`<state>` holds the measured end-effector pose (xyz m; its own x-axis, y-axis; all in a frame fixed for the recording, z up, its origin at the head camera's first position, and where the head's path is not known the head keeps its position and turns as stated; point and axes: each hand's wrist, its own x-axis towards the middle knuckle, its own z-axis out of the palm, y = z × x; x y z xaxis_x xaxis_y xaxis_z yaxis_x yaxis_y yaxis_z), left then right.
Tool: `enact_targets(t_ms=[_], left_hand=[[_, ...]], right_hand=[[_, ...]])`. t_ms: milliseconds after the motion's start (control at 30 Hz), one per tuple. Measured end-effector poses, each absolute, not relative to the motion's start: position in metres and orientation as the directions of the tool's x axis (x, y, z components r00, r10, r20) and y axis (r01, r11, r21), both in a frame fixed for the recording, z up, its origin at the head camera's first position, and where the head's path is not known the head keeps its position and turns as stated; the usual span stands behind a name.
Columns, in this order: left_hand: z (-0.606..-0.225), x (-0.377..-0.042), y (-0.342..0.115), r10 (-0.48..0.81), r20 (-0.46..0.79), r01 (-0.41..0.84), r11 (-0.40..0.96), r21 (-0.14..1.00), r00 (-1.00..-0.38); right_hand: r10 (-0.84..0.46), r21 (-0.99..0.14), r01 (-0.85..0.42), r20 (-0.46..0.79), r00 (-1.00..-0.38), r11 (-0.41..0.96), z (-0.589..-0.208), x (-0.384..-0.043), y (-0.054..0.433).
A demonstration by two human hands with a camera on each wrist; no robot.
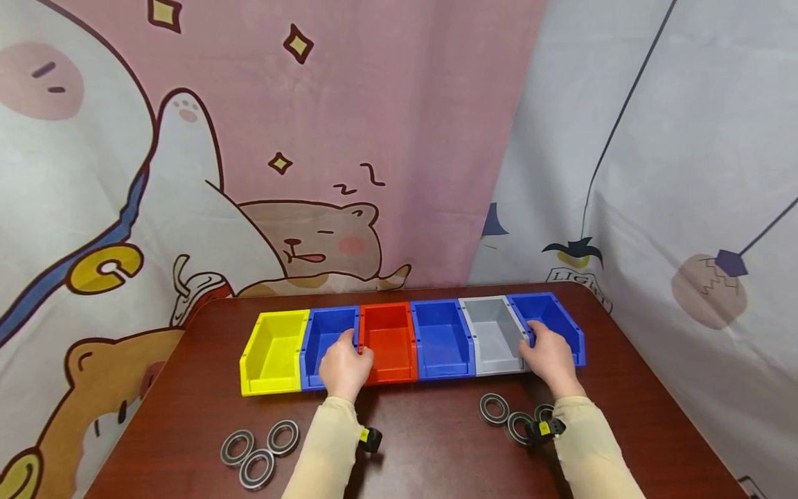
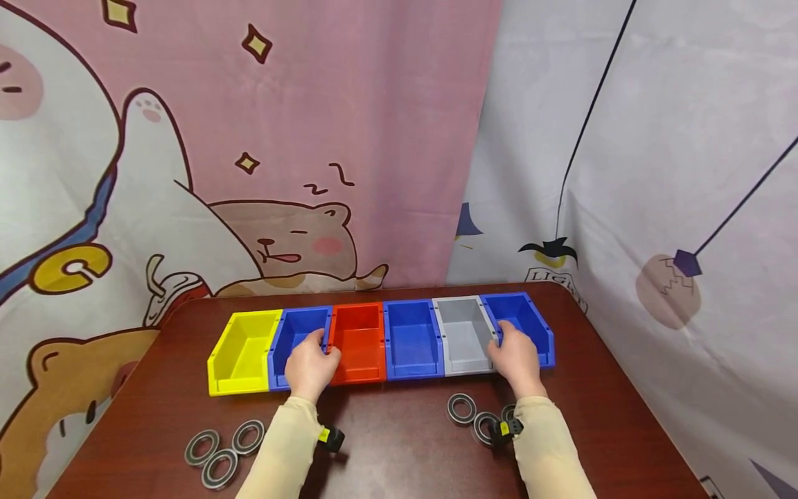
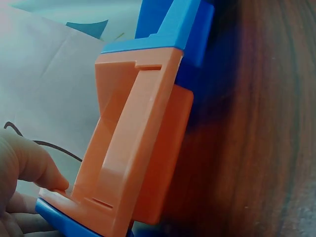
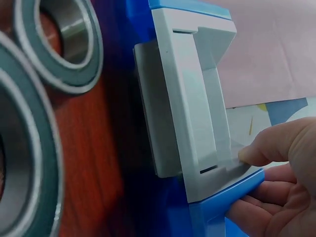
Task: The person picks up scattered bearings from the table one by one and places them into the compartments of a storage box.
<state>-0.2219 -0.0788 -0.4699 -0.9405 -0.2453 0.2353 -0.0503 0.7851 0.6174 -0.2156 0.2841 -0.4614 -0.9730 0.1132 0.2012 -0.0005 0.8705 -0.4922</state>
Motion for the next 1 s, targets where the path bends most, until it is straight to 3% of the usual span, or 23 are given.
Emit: enact_targets(t_ms=[1000], left_hand=[[-0.485,-0.226,-0.084,-0.245,0.268,-0.011,0.757,0.653,-0.932]], right_hand=[[0.090,-0.507,0.005,0.144,-0.985,0.862,-0.467,-0.219,0.276]])
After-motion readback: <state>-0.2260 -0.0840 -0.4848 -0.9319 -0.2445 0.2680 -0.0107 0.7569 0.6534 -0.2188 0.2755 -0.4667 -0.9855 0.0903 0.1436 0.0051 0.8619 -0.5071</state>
